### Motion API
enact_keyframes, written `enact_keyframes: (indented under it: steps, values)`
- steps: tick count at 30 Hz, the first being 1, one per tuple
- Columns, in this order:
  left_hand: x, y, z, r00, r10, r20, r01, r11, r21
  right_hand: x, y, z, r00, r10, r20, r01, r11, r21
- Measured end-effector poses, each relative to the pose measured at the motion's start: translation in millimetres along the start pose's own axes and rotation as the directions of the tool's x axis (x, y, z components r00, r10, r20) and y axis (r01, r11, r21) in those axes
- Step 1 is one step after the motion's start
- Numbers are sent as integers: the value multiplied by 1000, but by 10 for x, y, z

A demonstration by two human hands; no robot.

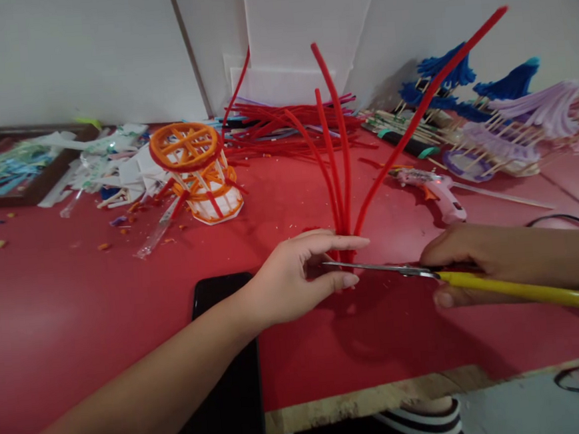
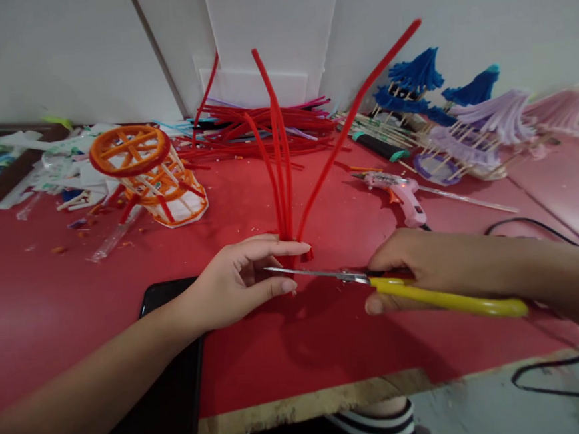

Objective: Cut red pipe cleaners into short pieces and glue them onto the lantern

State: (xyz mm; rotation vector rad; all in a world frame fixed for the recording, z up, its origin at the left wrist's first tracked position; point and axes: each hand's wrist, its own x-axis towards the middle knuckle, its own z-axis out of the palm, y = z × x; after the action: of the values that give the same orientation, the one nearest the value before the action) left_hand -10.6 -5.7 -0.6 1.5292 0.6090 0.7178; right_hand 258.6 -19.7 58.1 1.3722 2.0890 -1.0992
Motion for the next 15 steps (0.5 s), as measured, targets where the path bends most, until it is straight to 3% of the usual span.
enact_keyframes:
  steps: [10, 13, 15]
  values:
    - [-5, -26, -10, 1000, 15, -21, -14, 999, 48, 104, 65, 2, 992, -108, -70, 104, 993, -54]
    - [9, -38, -16, 995, 2, -101, 4, 998, 58, 99, 113, -7, 979, -109, -173, 84, 986, -146]
    - [25, -48, -23, 981, -1, -192, 12, 998, 57, 100, 150, 35, 945, -111, -307, 45, 975, -216]
